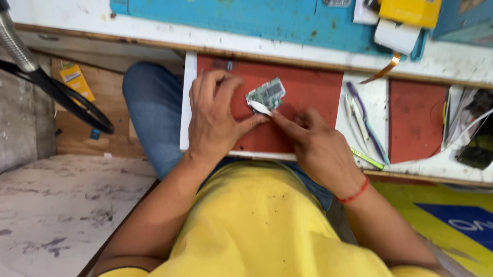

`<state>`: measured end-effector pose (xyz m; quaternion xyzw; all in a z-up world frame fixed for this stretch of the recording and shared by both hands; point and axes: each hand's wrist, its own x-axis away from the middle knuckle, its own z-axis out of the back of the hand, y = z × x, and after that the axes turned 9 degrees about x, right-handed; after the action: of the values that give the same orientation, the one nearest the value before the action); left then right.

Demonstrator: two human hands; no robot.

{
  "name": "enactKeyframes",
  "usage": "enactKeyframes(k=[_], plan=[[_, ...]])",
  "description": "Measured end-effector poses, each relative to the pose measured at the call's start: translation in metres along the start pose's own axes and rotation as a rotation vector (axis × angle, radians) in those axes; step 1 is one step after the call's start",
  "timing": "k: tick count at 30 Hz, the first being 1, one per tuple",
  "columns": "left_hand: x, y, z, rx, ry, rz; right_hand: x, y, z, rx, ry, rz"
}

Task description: The person cleans a small circuit board by scrubbing it with a toothbrush and then uses a hot air gun to blow off debris. The person works on a red mat on a cluttered workbench.

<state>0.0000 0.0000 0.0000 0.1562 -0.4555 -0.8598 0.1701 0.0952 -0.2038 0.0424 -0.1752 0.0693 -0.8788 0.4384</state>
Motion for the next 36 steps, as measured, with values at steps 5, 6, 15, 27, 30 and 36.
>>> enactKeyframes(k=[5, 6, 15, 27, 30, 36], plan=[[0.003, 0.003, 0.004, -0.074, -0.038, -0.11, 0.011, -0.003, -0.003, -0.12, 0.066, -0.008], [0.0, 0.004, 0.007, -0.098, -0.042, -0.131, 0.009, -0.004, -0.003, -0.167, 0.012, 0.04], [-0.002, 0.01, 0.007, -0.151, -0.021, -0.187, -0.002, -0.002, 0.004, -0.048, 0.084, -0.005], [-0.002, 0.008, 0.008, -0.08, -0.002, -0.145, -0.003, -0.006, 0.004, -0.178, 0.022, 0.052], [-0.004, 0.008, 0.008, -0.053, 0.009, -0.135, -0.007, -0.006, 0.006, -0.091, 0.139, -0.173], [-0.002, 0.009, 0.011, -0.078, -0.011, -0.148, -0.006, -0.007, 0.005, -0.16, 0.075, -0.123]])
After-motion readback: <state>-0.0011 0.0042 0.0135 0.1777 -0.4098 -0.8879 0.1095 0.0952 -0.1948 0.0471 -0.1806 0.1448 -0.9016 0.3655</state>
